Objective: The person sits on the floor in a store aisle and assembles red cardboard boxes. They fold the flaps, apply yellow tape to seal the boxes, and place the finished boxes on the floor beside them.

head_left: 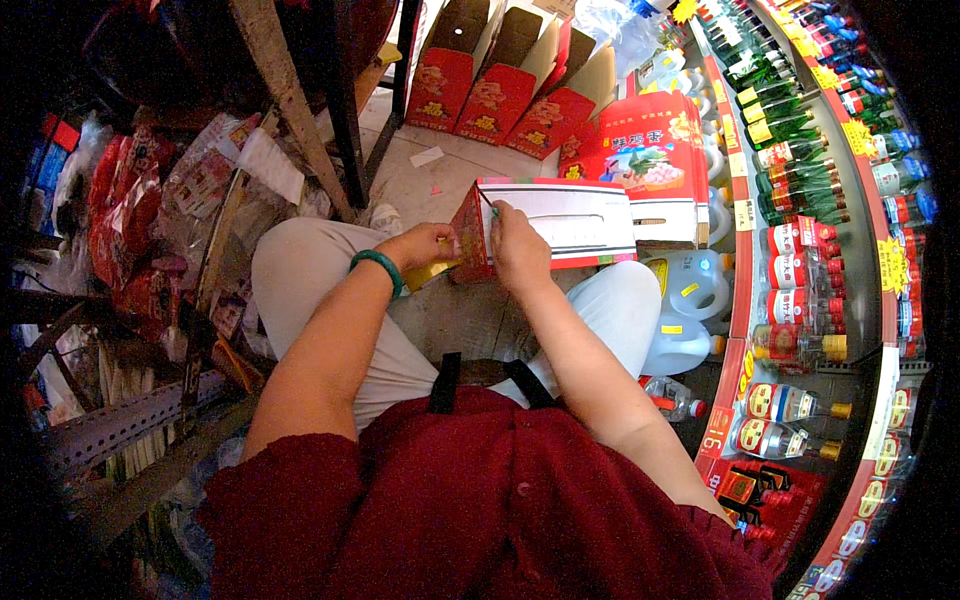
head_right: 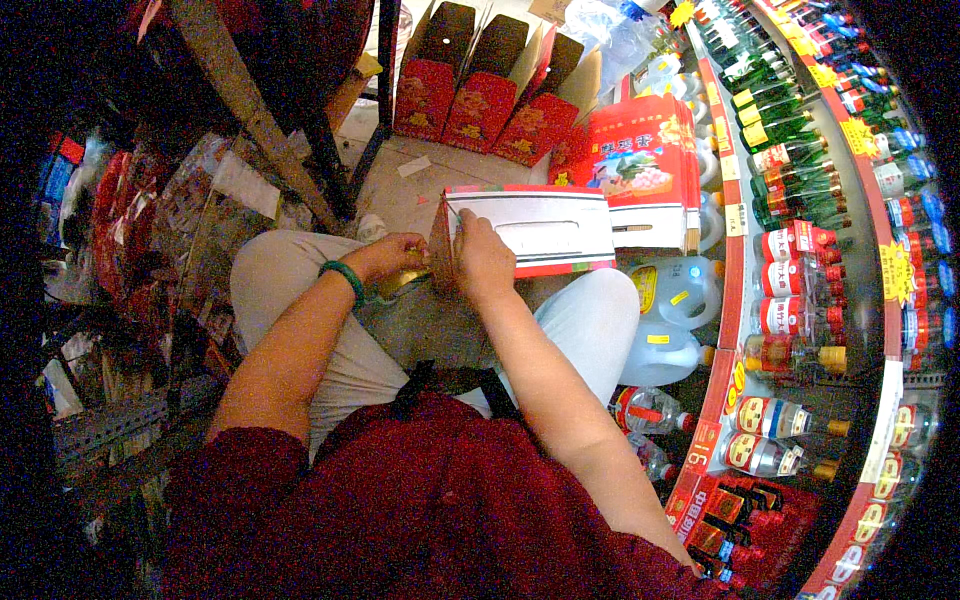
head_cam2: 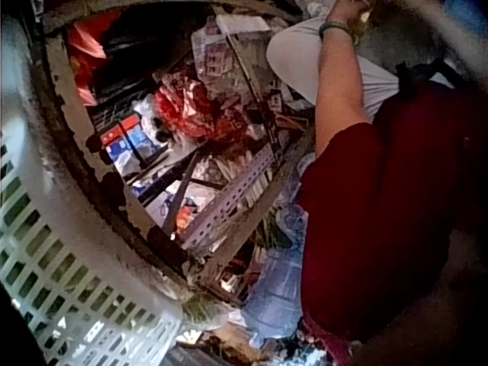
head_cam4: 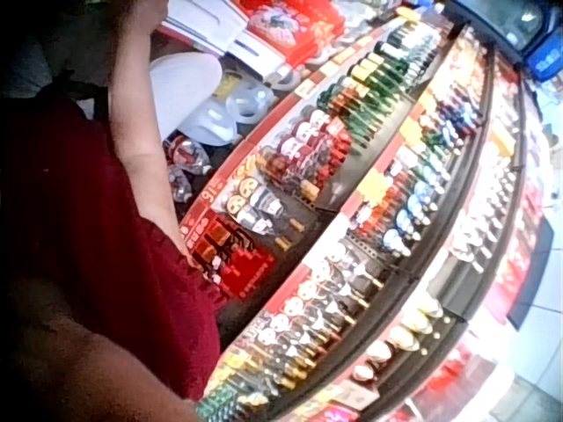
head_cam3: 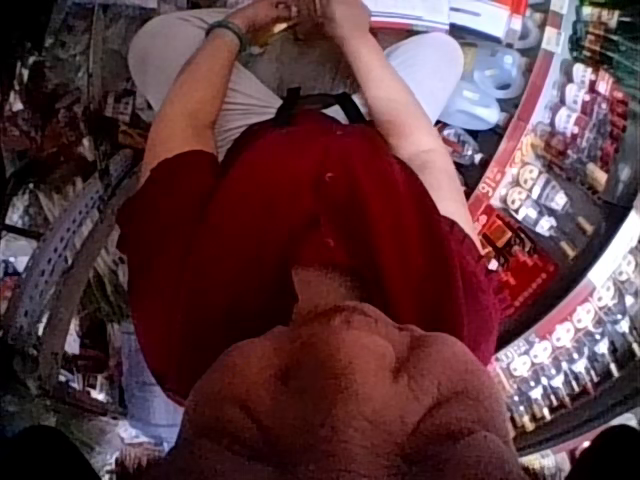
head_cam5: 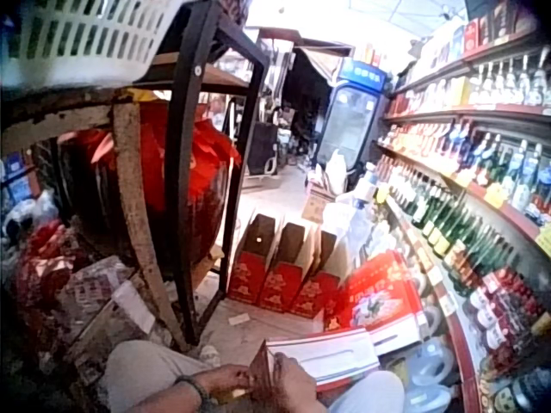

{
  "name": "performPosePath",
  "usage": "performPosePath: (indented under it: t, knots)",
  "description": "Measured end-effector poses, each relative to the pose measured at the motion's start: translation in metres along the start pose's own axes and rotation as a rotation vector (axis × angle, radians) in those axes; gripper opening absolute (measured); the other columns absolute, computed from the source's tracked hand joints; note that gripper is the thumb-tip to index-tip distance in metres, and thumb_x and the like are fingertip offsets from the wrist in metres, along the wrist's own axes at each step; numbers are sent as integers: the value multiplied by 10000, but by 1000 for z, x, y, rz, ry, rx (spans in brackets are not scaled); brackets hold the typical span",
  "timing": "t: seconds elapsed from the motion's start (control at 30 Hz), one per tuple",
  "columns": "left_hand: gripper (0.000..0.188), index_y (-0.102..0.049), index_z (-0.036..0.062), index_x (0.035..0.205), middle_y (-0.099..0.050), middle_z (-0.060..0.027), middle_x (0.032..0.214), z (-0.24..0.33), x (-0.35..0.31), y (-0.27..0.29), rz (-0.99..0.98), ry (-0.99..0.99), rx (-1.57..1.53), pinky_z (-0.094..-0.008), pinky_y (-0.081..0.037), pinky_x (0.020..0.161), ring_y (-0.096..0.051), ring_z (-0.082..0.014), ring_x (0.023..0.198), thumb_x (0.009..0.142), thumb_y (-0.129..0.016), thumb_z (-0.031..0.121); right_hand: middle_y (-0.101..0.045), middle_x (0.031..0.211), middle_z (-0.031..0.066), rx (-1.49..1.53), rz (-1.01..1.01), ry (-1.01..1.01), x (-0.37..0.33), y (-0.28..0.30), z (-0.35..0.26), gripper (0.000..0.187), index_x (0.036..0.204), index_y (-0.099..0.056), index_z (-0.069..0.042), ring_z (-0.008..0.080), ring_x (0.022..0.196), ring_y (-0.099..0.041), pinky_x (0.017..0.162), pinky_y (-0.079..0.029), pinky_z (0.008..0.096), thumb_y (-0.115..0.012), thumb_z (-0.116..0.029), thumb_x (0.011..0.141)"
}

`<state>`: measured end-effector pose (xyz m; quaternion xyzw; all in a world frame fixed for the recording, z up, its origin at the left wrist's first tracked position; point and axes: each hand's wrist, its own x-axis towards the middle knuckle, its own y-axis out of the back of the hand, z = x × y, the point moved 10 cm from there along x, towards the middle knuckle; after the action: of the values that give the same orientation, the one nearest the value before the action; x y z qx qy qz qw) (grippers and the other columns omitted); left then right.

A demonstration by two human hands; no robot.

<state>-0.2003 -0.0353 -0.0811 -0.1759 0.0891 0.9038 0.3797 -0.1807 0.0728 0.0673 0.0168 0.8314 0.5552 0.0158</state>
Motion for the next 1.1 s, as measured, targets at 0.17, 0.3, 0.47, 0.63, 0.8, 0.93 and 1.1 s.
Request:
performPosePath:
  t: [0.17, 0.3, 0.47, 0.63, 0.8, 0.93, 1.1]
  knots:
    - [137, -563, 96, 821, -578, 20, 779, 3, 2, 0, 10, -20, -6, -268, -431, 661, -516, -108, 716, 796, -671, 176, -592, 995, 217, 56, 29, 41, -1, -3, 13, 308, 1175, -489, -113, 382, 888, -582, 758, -458, 456, -457, -173, 875]
    - [86, -595, 52, 800, -612, -27, 792, -5, 5, 2, 17, -55, -124, -274, -442, 732, -553, -133, 767, 787, -645, 121, -624, 881, 192, -4, -63, 139, -15, 3, -13, 282, 1146, -490, -126, 382, 795, -604, 675, -476, 458, -460, -161, 868]
    - [89, -602, 49, 766, -621, -32, 779, 4, 0, 3, 65, -6, -24, -268, -447, 719, -558, -129, 760, 773, -654, 121, -638, 785, 169, -237, -228, 222, -30, -14, -28, 222, 1053, -486, -84, 352, 678, -636, 549, -502, 456, -448, -184, 858]
    - [83, -602, 48, 752, -619, -33, 753, 6, -2, 7, 105, -4, -14, -275, -452, 700, -557, -127, 730, 762, -654, 112, -640, 744, 161, -277, -207, 259, -31, -30, -30, 193, 1024, -491, -82, 341, 669, -642, 539, -505, 450, -449, -153, 850]
    - [78, -599, 52, 750, -616, -37, 744, 9, -4, 6, 109, -2, -18, -287, -451, 683, -556, -133, 718, 759, -650, 110, -642, 735, 155, -308, -220, 272, -28, -36, -35, 185, 1006, -513, -78, 341, 672, -644, 540, -507, 446, -457, -134, 839]
    - [99, -601, 49, 757, -620, -46, 745, 6, 1, 9, 117, -35, -1, -302, -452, 682, -560, -144, 718, 755, -655, 132, -643, 720, 145, -405, -245, 237, -20, -45, -35, 198, 943, -547, -82, 328, 701, -645, 570, -510, 428, -504, -240, 831]
    - [118, -604, 49, 765, -630, -74, 752, -1, 6, 20, 176, -43, 113, -314, -458, 682, -572, -160, 716, 753, -652, 156, -648, 767, 175, -406, -366, 242, -19, -38, -41, 165, 924, -582, -69, 343, 700, -645, 575, -512, 439, -477, -157, 832]
